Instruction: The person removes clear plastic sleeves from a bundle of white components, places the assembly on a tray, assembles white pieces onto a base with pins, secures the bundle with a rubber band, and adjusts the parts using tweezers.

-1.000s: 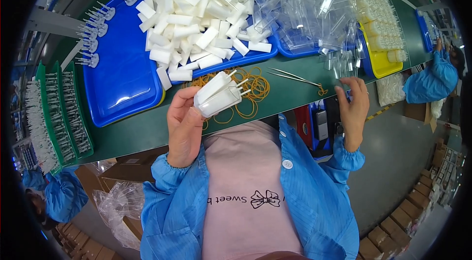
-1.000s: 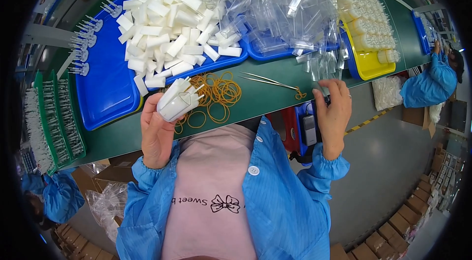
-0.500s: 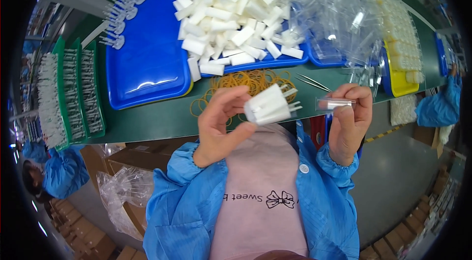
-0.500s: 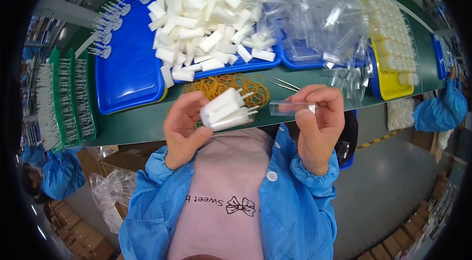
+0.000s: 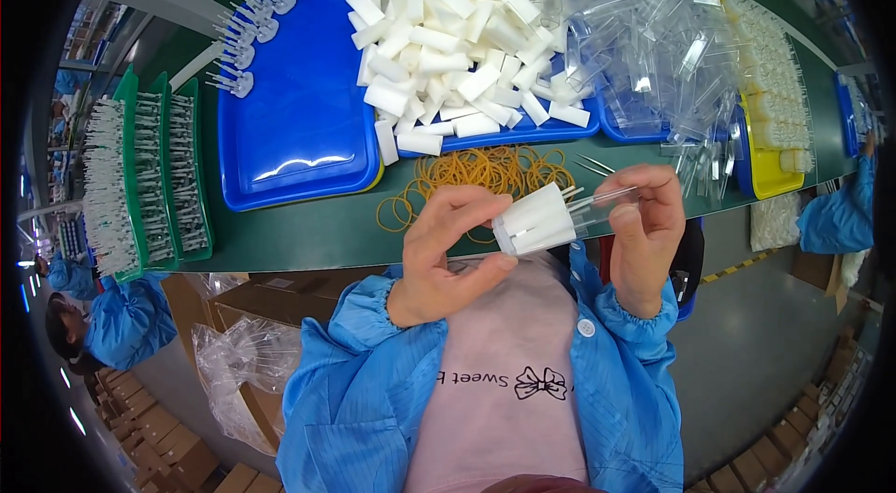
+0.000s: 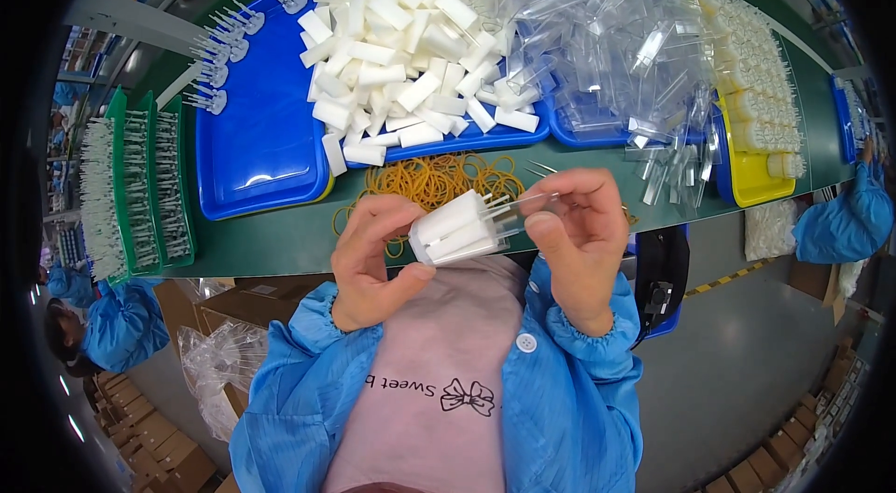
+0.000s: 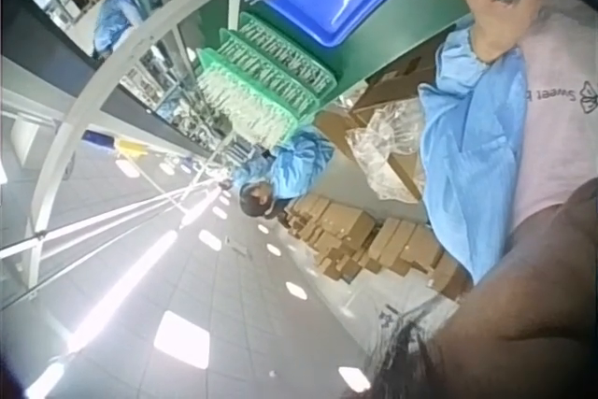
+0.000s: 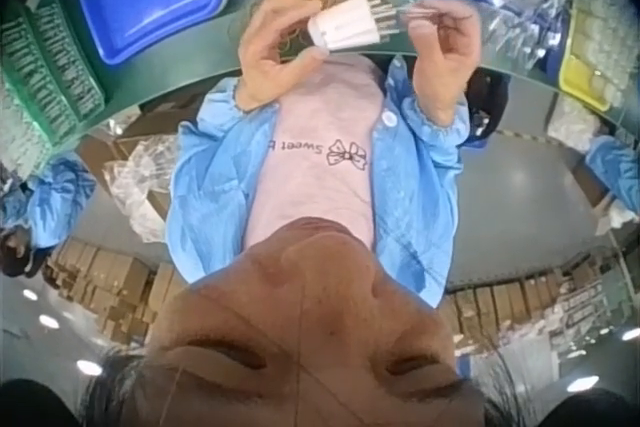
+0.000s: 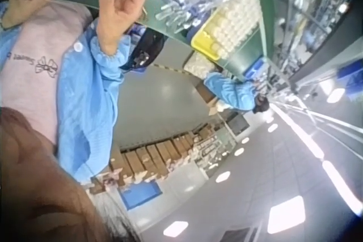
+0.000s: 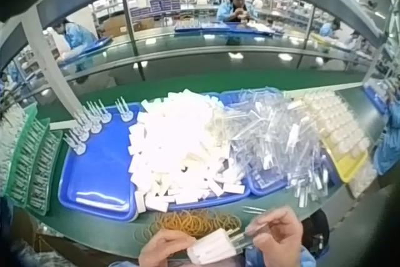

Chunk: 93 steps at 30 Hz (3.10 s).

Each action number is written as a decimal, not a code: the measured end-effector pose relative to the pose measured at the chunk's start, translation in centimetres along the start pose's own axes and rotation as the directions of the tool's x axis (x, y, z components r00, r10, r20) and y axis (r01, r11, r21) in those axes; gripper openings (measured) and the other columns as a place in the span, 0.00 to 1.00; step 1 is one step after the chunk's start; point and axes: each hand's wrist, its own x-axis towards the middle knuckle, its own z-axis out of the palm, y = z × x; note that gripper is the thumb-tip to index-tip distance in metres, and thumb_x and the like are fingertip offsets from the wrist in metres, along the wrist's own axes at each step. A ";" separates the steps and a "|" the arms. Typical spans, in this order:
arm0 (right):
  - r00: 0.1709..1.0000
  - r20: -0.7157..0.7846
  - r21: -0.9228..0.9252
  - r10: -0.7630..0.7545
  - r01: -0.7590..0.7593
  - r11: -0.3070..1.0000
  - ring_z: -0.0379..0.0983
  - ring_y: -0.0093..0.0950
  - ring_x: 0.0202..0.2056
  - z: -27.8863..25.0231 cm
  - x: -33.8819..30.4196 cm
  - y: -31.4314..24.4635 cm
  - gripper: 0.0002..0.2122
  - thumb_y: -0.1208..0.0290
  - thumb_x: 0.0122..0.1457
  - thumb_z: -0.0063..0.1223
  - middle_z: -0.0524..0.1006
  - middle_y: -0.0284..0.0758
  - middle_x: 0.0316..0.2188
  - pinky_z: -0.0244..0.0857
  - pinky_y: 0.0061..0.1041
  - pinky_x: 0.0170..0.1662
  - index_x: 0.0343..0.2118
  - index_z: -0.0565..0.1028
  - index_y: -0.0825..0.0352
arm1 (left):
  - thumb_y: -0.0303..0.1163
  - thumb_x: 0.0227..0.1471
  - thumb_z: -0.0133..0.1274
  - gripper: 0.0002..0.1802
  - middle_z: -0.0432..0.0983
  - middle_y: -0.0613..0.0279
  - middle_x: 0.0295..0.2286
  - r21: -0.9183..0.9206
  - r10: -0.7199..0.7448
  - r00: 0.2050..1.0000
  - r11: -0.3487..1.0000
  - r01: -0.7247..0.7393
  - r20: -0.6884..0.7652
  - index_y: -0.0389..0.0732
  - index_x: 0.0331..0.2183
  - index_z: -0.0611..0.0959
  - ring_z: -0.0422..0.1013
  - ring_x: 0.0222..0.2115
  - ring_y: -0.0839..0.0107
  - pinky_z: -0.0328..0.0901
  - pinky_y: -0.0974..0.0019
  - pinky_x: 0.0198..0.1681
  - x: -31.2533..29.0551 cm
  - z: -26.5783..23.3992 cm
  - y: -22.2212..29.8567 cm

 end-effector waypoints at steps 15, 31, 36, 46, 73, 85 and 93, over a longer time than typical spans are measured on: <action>0.996 -0.023 -0.078 -0.081 0.079 0.994 0.70 0.23 0.35 0.0 0.0 0.3 0.16 0.77 0.50 0.60 0.71 0.35 0.33 0.64 0.21 0.43 0.40 0.68 0.71 | 0.22 0.40 0.57 0.26 0.62 0.58 0.38 0.072 -0.050 0.962 0.997 0.031 0.270 0.41 0.46 0.79 0.66 0.37 0.66 0.64 0.68 0.41 1.4 -0.3 1.4; 0.985 0.124 -0.295 -0.120 0.152 0.943 0.68 0.27 0.38 -0.9 0.2 -1.1 0.10 0.76 0.51 0.58 0.75 0.34 0.31 0.60 0.28 0.46 0.35 0.73 0.68 | 0.21 0.36 0.59 0.29 0.66 0.55 0.42 0.016 -0.068 0.998 0.998 0.068 -0.017 0.35 0.46 0.76 0.67 0.39 0.68 0.64 0.67 0.43 0.8 0.0 1.1; 0.984 0.127 -0.263 -0.127 0.157 0.952 0.65 0.30 0.42 -1.2 -0.1 -0.5 0.08 0.76 0.50 0.59 0.75 0.32 0.30 0.57 0.31 0.50 0.32 0.73 0.66 | 0.21 0.36 0.60 0.27 0.66 0.53 0.44 -0.059 -0.089 0.996 0.994 0.087 -0.024 0.34 0.44 0.76 0.66 0.44 0.66 0.64 0.65 0.46 0.8 0.0 0.4; 0.978 0.074 -0.256 -0.195 0.207 0.944 0.65 0.30 0.43 -0.6 -0.4 -0.3 0.08 0.74 0.50 0.60 0.75 0.32 0.31 0.57 0.31 0.50 0.32 0.73 0.67 | 0.30 0.37 0.67 0.38 0.71 0.54 0.42 0.010 -0.076 0.997 0.997 0.075 0.027 0.34 0.50 0.69 0.69 0.44 0.65 0.64 0.63 0.48 1.2 -0.5 1.0; 0.991 0.103 -0.249 -0.086 0.109 0.962 0.64 0.32 0.45 0.3 -1.0 -0.2 0.09 0.77 0.45 0.62 0.74 0.32 0.31 0.57 0.32 0.49 0.30 0.74 0.66 | 0.26 0.40 0.65 0.25 0.68 0.59 0.40 -0.549 -0.350 0.924 0.747 0.375 0.155 0.34 0.42 0.76 0.70 0.40 0.71 0.67 0.69 0.45 0.8 0.3 0.6; 0.977 0.118 -0.343 -0.177 0.208 0.916 0.66 0.32 0.43 -0.4 -1.1 0.0 0.09 0.82 0.41 0.62 0.76 0.32 0.30 0.60 0.31 0.47 0.27 0.74 0.65 | 0.17 0.42 0.60 0.24 0.65 0.56 0.44 -0.388 -0.251 0.947 0.868 0.311 0.198 0.33 0.44 0.74 0.67 0.46 0.68 0.65 0.65 0.51 1.1 0.8 -0.6; 0.986 -0.028 -0.484 -0.167 0.133 0.865 0.69 0.31 0.41 -4.3 0.1 -2.1 0.10 0.77 0.46 0.58 0.74 0.35 0.37 0.61 0.28 0.46 0.34 0.76 0.68 | 0.20 0.41 0.62 0.25 0.67 0.57 0.43 -0.484 -0.340 0.931 0.797 0.361 0.134 0.32 0.44 0.72 0.68 0.45 0.69 0.64 0.65 0.50 0.7 0.5 -1.1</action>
